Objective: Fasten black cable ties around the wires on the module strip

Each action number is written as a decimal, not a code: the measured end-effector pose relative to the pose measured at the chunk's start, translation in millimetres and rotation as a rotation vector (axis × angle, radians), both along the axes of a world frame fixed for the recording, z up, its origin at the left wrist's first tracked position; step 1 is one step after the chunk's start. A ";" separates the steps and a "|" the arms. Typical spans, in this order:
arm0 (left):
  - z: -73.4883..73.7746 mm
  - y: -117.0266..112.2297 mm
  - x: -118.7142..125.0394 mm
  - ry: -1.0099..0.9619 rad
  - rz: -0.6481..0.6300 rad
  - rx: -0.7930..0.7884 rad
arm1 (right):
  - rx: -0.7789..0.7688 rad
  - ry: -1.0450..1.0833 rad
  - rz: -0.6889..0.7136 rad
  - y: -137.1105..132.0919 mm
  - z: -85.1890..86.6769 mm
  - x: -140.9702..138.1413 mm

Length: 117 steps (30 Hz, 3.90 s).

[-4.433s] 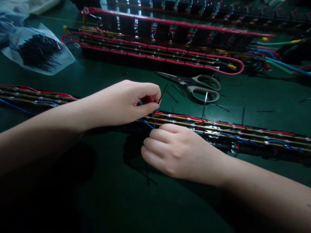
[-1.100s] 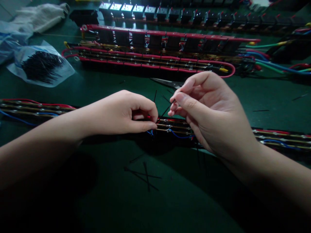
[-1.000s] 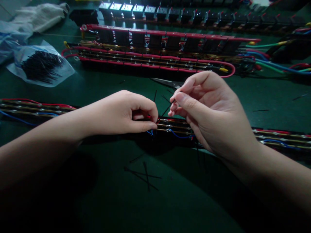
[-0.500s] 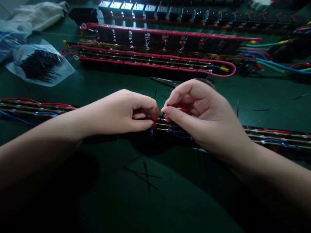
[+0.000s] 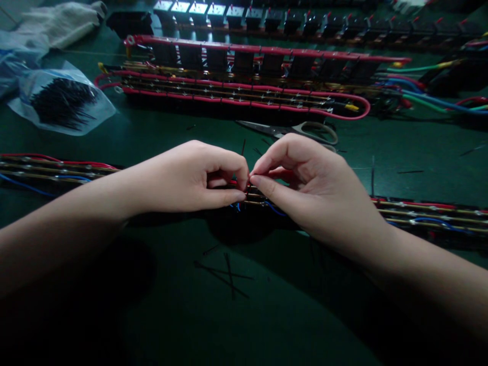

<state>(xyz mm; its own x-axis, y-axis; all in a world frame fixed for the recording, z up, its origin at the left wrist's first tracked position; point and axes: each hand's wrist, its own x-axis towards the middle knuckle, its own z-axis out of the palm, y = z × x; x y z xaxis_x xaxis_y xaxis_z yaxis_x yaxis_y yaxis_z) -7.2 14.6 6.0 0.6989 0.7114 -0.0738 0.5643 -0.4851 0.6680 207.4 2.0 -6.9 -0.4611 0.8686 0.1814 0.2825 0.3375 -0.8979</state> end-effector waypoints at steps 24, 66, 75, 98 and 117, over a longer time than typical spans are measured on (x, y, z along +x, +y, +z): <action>-0.9 -2.4 1.7 0.074 -0.149 0.124 | 0.001 0.008 -0.044 2.2 -4.0 1.6; 2.0 -8.3 2.5 0.188 -0.318 0.379 | 0.051 -0.072 0.021 1.1 -2.2 0.7; 2.3 -8.5 2.4 0.132 -0.274 0.312 | 0.061 -0.044 0.028 0.4 -1.5 0.0; 11.5 -6.4 4.0 0.036 -0.055 -0.007 | 0.034 -0.055 0.107 0.9 2.9 1.0; 6.7 -2.3 1.2 0.017 -0.003 -0.029 | 0.063 -0.075 0.123 0.3 0.7 1.3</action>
